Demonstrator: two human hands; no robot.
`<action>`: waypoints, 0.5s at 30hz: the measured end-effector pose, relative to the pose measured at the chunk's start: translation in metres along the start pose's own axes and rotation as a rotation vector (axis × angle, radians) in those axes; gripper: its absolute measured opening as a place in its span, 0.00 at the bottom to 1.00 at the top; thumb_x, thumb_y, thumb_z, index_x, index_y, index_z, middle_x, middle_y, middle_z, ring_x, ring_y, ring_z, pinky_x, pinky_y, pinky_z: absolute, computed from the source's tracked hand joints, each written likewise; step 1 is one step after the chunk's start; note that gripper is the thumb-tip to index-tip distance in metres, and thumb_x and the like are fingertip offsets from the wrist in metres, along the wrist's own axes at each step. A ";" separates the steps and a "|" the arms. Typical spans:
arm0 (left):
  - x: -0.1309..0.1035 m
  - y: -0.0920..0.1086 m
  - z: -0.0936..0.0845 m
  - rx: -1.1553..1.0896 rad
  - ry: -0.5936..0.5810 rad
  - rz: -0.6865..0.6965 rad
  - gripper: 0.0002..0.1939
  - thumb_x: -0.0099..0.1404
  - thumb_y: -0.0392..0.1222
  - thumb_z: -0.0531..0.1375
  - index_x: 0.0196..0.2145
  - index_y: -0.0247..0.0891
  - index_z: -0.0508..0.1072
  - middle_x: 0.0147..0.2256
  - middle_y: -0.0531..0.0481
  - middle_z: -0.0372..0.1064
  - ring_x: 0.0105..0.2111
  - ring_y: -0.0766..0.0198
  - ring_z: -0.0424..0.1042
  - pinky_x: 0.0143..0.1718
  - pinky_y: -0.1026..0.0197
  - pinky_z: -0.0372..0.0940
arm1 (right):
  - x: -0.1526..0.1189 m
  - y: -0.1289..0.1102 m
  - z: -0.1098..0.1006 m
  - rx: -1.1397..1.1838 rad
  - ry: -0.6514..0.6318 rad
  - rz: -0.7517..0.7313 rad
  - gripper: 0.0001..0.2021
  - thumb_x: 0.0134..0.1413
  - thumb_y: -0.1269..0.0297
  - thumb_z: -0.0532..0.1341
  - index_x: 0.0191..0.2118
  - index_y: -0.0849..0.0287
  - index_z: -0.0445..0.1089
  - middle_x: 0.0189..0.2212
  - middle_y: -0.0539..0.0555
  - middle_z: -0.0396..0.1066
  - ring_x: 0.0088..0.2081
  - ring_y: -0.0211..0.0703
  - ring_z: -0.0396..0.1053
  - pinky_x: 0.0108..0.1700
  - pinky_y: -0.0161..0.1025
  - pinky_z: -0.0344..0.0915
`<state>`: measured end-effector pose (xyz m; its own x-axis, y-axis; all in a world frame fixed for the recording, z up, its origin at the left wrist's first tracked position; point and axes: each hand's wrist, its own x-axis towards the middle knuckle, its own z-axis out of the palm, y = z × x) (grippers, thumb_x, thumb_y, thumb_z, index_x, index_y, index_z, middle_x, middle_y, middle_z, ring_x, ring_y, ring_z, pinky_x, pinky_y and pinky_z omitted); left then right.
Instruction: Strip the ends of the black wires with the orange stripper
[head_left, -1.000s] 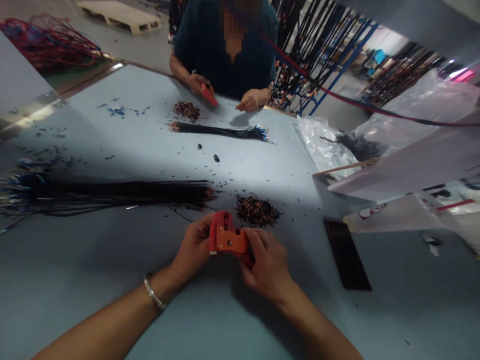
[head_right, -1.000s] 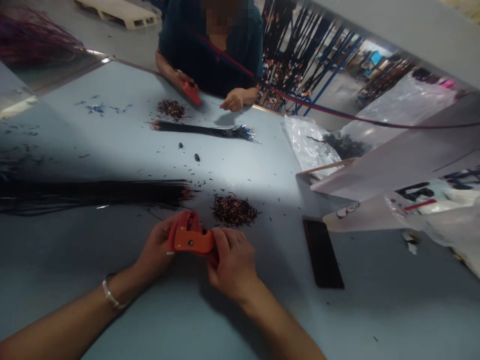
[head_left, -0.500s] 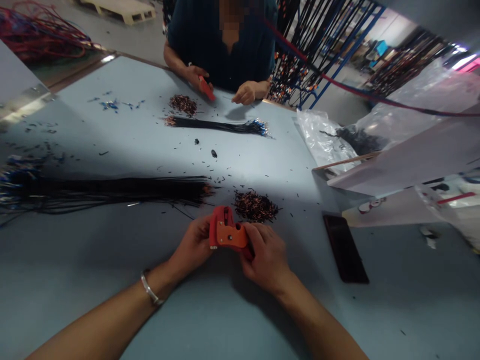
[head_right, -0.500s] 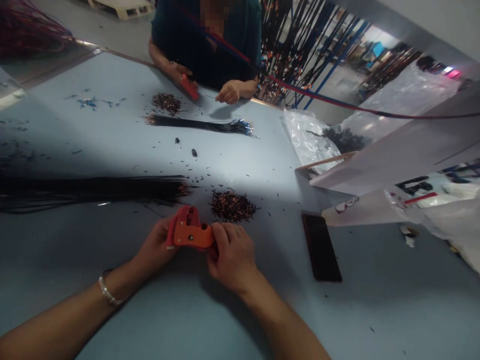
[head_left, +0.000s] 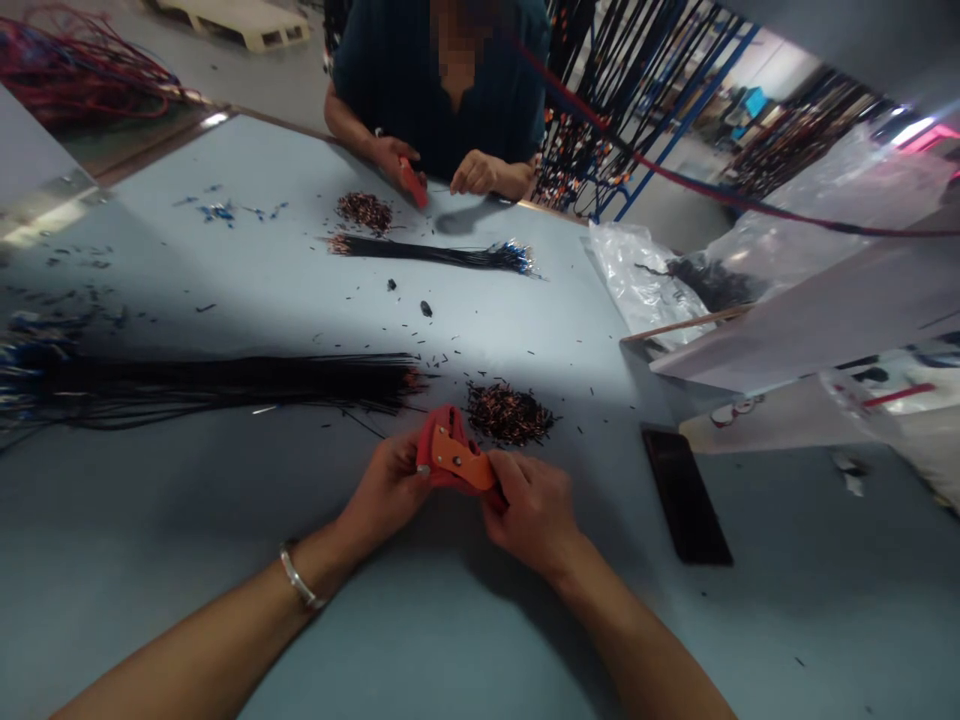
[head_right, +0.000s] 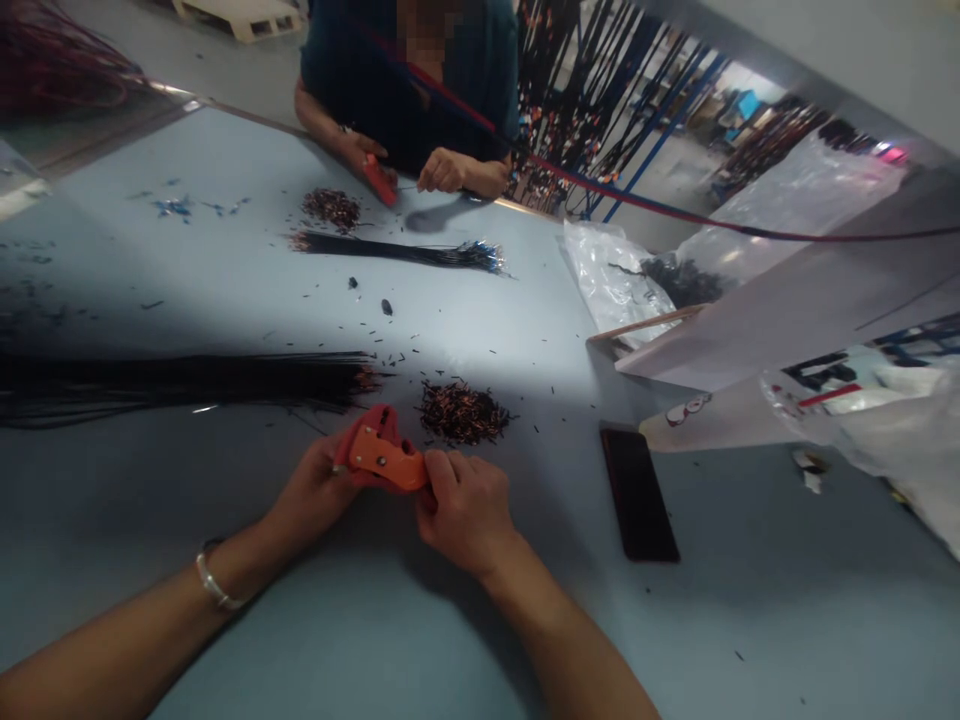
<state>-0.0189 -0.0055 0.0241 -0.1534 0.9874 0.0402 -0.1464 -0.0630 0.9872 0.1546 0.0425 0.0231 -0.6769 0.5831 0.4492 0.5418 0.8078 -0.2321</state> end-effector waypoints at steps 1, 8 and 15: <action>0.000 0.000 0.000 -0.013 0.000 -0.001 0.04 0.54 0.38 0.67 0.29 0.36 0.78 0.28 0.51 0.77 0.28 0.65 0.74 0.33 0.66 0.69 | 0.000 0.000 0.000 0.001 0.000 0.000 0.08 0.45 0.72 0.54 0.34 0.59 0.67 0.23 0.53 0.72 0.23 0.41 0.68 0.25 0.36 0.58; 0.000 -0.002 0.000 -0.015 0.005 -0.037 0.06 0.53 0.40 0.67 0.28 0.35 0.77 0.29 0.50 0.77 0.29 0.63 0.73 0.34 0.65 0.69 | 0.000 0.002 -0.002 0.022 -0.001 -0.021 0.06 0.46 0.71 0.54 0.31 0.59 0.65 0.21 0.52 0.70 0.21 0.41 0.67 0.24 0.36 0.56; 0.000 -0.002 -0.001 -0.001 0.025 -0.032 0.10 0.56 0.45 0.65 0.31 0.35 0.75 0.29 0.49 0.75 0.29 0.63 0.71 0.33 0.63 0.66 | 0.000 0.003 -0.003 0.053 -0.020 0.020 0.04 0.47 0.71 0.54 0.31 0.58 0.65 0.21 0.52 0.70 0.21 0.40 0.65 0.24 0.35 0.56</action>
<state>-0.0195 -0.0052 0.0218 -0.1732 0.9849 0.0046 -0.1528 -0.0315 0.9878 0.1578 0.0447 0.0246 -0.6762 0.6004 0.4269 0.5288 0.7991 -0.2861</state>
